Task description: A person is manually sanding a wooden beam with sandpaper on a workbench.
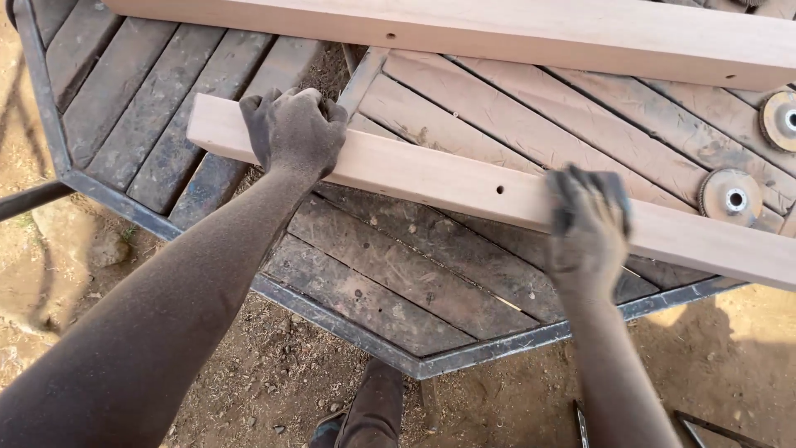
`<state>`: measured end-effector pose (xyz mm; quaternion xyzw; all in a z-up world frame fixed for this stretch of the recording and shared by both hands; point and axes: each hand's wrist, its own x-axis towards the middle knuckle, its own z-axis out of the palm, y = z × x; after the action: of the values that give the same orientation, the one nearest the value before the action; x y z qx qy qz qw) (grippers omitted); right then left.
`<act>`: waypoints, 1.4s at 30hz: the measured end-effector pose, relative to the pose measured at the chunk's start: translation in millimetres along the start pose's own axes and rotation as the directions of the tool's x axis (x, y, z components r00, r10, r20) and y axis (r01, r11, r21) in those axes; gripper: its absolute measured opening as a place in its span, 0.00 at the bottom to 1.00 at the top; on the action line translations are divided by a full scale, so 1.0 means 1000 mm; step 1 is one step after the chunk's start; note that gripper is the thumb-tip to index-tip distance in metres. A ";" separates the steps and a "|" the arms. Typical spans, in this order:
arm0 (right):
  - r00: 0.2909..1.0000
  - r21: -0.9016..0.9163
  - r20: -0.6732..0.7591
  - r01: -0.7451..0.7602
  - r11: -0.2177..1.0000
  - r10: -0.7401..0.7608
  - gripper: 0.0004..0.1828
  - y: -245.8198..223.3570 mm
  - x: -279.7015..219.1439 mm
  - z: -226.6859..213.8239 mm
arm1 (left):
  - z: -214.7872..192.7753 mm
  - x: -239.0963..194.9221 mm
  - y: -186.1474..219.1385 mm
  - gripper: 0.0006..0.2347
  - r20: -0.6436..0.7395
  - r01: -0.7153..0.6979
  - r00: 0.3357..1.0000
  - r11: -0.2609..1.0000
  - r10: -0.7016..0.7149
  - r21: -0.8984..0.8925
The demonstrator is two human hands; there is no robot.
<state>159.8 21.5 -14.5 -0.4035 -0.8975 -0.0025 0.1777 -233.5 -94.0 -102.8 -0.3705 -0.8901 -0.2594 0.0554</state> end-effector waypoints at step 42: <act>0.913 0.012 -0.395 0.114 0.993 -0.100 0.13 -0.232 0.070 0.079 | 0.020 -0.009 0.016 0.08 -0.142 0.032 0.989 0.999 -0.031 0.010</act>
<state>-75.9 -73.0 -33.8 -0.3417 -0.8641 -0.0776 0.3612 -214.4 -80.2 -116.3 -0.3367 -0.8912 -0.2807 0.1168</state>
